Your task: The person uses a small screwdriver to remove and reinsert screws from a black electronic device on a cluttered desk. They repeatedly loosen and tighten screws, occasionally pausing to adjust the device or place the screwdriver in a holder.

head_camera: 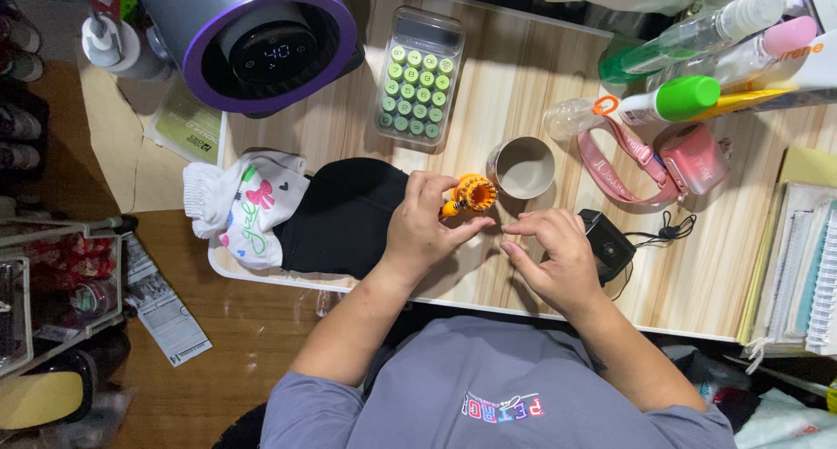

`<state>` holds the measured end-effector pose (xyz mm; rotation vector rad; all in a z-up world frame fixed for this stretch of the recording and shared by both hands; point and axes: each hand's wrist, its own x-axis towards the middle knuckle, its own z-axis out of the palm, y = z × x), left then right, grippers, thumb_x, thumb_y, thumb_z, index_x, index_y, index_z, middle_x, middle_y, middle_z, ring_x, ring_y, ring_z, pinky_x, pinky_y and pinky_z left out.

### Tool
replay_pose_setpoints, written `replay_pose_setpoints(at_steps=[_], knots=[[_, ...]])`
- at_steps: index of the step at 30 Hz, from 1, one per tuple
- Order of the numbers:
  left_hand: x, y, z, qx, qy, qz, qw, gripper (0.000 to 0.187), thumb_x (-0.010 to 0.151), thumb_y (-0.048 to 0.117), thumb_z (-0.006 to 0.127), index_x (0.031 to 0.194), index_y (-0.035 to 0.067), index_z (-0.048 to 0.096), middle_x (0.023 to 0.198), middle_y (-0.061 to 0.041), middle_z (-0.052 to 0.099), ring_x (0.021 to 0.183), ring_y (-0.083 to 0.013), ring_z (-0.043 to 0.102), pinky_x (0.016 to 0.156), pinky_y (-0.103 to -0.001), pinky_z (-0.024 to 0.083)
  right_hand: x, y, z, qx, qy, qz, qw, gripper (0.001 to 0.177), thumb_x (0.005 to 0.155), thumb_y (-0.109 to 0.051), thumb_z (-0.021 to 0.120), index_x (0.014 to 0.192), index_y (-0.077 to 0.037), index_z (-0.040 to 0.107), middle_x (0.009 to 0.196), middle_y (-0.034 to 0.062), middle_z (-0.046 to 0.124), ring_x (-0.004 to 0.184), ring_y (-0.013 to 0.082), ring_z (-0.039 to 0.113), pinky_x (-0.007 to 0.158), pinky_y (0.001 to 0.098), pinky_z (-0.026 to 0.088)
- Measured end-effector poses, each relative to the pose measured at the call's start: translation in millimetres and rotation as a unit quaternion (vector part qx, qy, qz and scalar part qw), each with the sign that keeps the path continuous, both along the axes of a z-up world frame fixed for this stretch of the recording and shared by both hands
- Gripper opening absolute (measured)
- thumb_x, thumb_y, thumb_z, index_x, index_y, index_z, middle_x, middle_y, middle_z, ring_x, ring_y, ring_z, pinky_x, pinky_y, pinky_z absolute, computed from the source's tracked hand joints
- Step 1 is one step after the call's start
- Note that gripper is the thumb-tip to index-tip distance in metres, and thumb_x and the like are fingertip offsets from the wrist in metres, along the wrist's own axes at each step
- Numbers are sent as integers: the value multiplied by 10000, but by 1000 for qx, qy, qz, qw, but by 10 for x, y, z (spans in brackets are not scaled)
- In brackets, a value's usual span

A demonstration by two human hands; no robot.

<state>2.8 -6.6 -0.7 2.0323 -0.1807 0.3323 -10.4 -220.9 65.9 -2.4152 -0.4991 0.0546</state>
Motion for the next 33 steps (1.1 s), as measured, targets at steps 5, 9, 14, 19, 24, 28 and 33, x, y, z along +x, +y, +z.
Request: replay_pose_setpoints(at_steps=[5,9,14,19,24,28,33], knots=[[0,-13,-46,11,2,-16,1000,649,757,408,925,1179,77,559,1067,-98,590,872,-269,691,699,-352,590,2,-1,-19,-14,-25,-5,1000,256,830,-170,825,1052,-110,710,1028,84,690,1017,275,652,895,403,457],[3,-21,-69,7,2,-17,1000,610,768,382,918,1175,90,568,1075,-86,600,877,-265,703,703,-351,594,76,20,-6,-25,-74,-17,997,313,828,-160,848,1103,-120,703,1042,81,650,978,275,621,867,399,458],[-3,-28,-72,5,21,-16,1000,574,762,340,917,1189,123,601,1077,-68,617,881,-264,711,700,-355,591,221,73,71,-42,-103,7,994,369,804,-157,873,1128,-116,703,1051,88,591,981,289,585,869,412,465],[-4,-16,-62,8,34,-25,999,559,757,289,905,1204,129,609,1077,-55,626,872,-253,716,695,-347,591,312,163,93,-43,-98,19,994,393,785,-176,893,1121,-103,703,1065,114,566,977,305,576,859,415,482],[4,-1,-43,-2,28,-29,999,540,762,250,879,1212,125,608,1100,-58,633,900,-261,718,715,-346,594,326,197,41,-25,-104,18,994,417,791,-151,902,1120,-81,654,1081,133,568,992,319,588,864,426,494],[12,16,14,-5,38,-31,999,511,776,232,858,1216,124,622,1119,-60,642,908,-260,722,728,-345,598,328,218,6,-4,-98,15,995,462,796,-138,901,1138,-65,600,1085,153,560,1005,334,593,867,433,498],[39,10,55,-17,51,-34,998,503,767,193,834,1222,125,630,1134,-63,647,936,-244,729,765,-336,611,352,220,-37,9,-84,7,996,448,793,-116,889,1121,-68,588,1066,142,568,1000,342,591,875,446,490]])
